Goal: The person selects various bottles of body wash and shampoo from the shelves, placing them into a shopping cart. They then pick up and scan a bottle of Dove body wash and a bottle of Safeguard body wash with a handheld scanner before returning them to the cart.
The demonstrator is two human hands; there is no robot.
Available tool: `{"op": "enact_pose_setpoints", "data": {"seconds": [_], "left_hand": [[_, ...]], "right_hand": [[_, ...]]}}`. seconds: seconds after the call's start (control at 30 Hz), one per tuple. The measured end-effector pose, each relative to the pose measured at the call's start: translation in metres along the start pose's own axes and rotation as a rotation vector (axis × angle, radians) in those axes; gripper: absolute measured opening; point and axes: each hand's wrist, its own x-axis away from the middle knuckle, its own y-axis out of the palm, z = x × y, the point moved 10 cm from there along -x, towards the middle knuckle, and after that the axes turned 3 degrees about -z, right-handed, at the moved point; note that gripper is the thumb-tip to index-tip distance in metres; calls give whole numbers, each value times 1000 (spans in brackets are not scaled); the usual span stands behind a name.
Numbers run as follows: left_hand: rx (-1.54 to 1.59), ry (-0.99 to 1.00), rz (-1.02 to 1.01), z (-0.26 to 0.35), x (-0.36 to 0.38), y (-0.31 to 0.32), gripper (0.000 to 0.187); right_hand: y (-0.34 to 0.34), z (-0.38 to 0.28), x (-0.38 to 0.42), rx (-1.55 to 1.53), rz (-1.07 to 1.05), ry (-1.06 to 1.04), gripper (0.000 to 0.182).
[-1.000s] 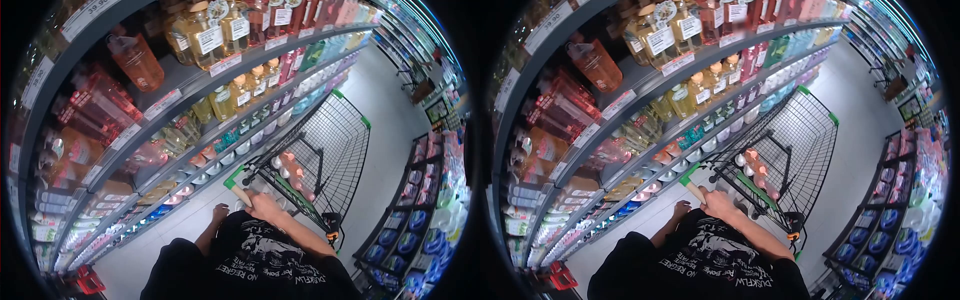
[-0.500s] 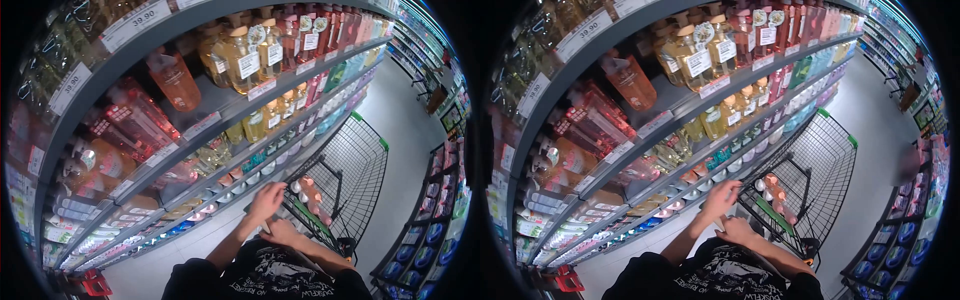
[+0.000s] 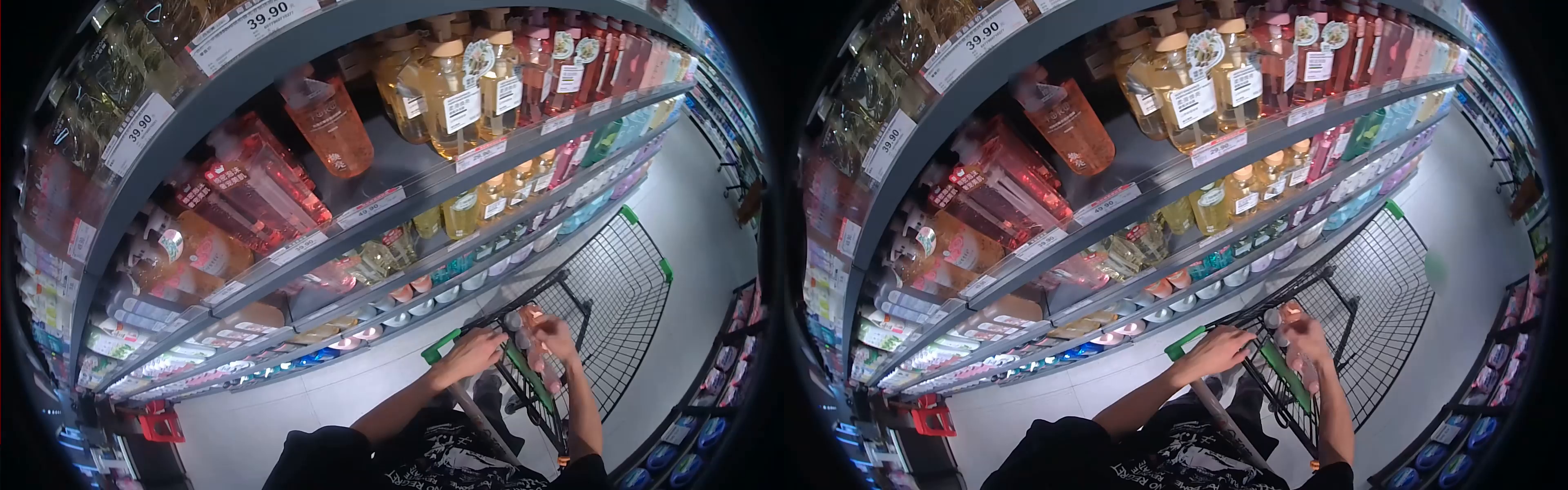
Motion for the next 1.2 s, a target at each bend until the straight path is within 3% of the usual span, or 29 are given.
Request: {"op": "enact_pose_setpoints", "data": {"seconds": [0.03, 0.07, 0.13, 0.17, 0.23, 0.27, 0.4, 0.43, 0.47, 0.57, 0.63, 0.67, 0.73, 0.83, 1.07, 1.2], "left_hand": [[-4, -27, 6, -3, 2, -1, 31], [-2, -9, 6, 1, 2, -2, 31], [-9, 2, -25, 0, -1, 3, 33], [-15, -19, -28, -4, -2, 6, 33], [-37, -30, -73, -5, -2, 11, 34], [-29, -26, -52, -5, -1, 9, 36], [32, -35, 8, 2, -2, -5, 36], [42, -48, 27, 3, -3, -8, 36], [27, 10, 162, 17, -7, -24, 33], [20, -58, 43, 9, -13, -12, 35], [-27, -107, -21, 5, -12, -4, 35], [-35, -114, -47, 4, -13, -2, 35], [-54, -143, -85, 2, -14, 2, 35], [-33, -176, -136, -5, -13, 9, 37], [6, -157, -109, -2, -16, 2, 36], [42, -70, -24, 3, -18, -5, 36]], "right_hand": [[-34, 59, -23, 60, 152, -30, 62], [-38, 95, -32, 58, 127, -27, 62], [-65, 126, -35, 934, 403, 78, 83], [-61, 140, -41, 925, 384, 72, 83], [-50, 191, -49, 707, 296, 339, 93], [-49, 201, -52, 846, 336, 397, 92], [-46, 167, -51, 655, 286, 415, 89], [-46, 162, -47, 660, 242, 529, 89], [-46, 158, -47, 686, 263, 431, 88], [-58, 201, -39, 720, 374, 348, 84], [-56, 198, -35, 661, 390, 144, 81], [-55, 196, -29, 669, 396, 158, 81], [-60, 184, -15, 719, 478, 452, 71], [-53, 179, -11, 884, 544, 556, 65], [-84, 186, -34, 822, 383, 437, 45], [-124, 124, -17, 806, 355, 333, 40]]}}
